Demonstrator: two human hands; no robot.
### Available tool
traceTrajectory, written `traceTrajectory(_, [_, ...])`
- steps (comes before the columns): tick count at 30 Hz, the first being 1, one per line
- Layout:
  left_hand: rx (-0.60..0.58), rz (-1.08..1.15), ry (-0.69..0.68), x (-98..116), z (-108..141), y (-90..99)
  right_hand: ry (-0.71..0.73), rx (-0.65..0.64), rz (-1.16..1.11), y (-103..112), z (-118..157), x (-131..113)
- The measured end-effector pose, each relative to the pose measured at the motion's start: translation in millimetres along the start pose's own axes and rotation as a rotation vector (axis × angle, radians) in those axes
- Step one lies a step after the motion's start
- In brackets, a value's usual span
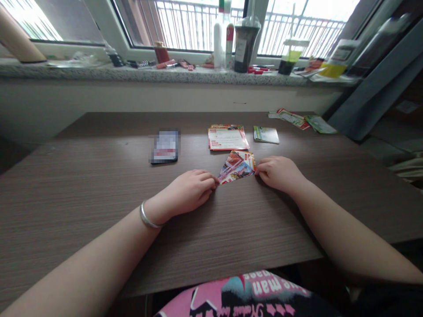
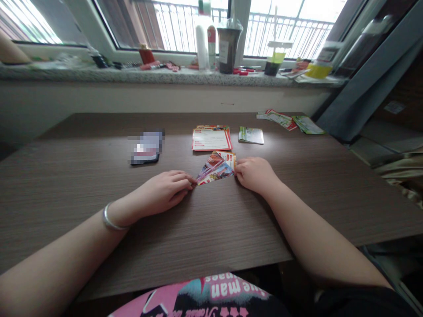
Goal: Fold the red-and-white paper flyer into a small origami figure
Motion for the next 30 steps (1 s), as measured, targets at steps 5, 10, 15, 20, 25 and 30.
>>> traceTrajectory(5, [0.014, 0.042, 0.003, -1.9, 0.8, 1.9, 0.04, -0.001, -0.03, -3.2, 0.3, 8.4])
traceTrajectory(10, [0.015, 0.093, 0.023, -6.4, 1.9, 2.9, -0.006, 0.007, -0.013, -1.4, 1.4, 4.9])
traceTrajectory(15, [0.015, 0.115, 0.018, -7.4, 2.9, 5.0, -0.023, -0.009, 0.017, 2.0, 2.1, 1.9])
traceTrajectory(20, [0.011, 0.131, 0.036, -7.8, 3.8, 6.0, -0.053, 0.081, -0.015, 3.0, 4.4, -0.7])
traceTrajectory(25, [0.015, 0.117, 0.025, -6.3, 3.1, 5.7, -0.155, 0.3, -0.186, 4.7, 6.5, -10.2])
traceTrajectory(30, [0.062, 0.185, -0.016, 5.5, -2.3, 6.7, -0.026, 0.276, -0.333, -1.2, 3.9, -21.2])
Point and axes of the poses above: each hand's wrist, its own z-axis away from the middle knuckle, its own y-axis out of the back of the hand, x = y × z, the point moved 1 cm from there along -z, towards the middle knuckle, and after that the axes turned 10 degrees about x, right-handed, at the moved point
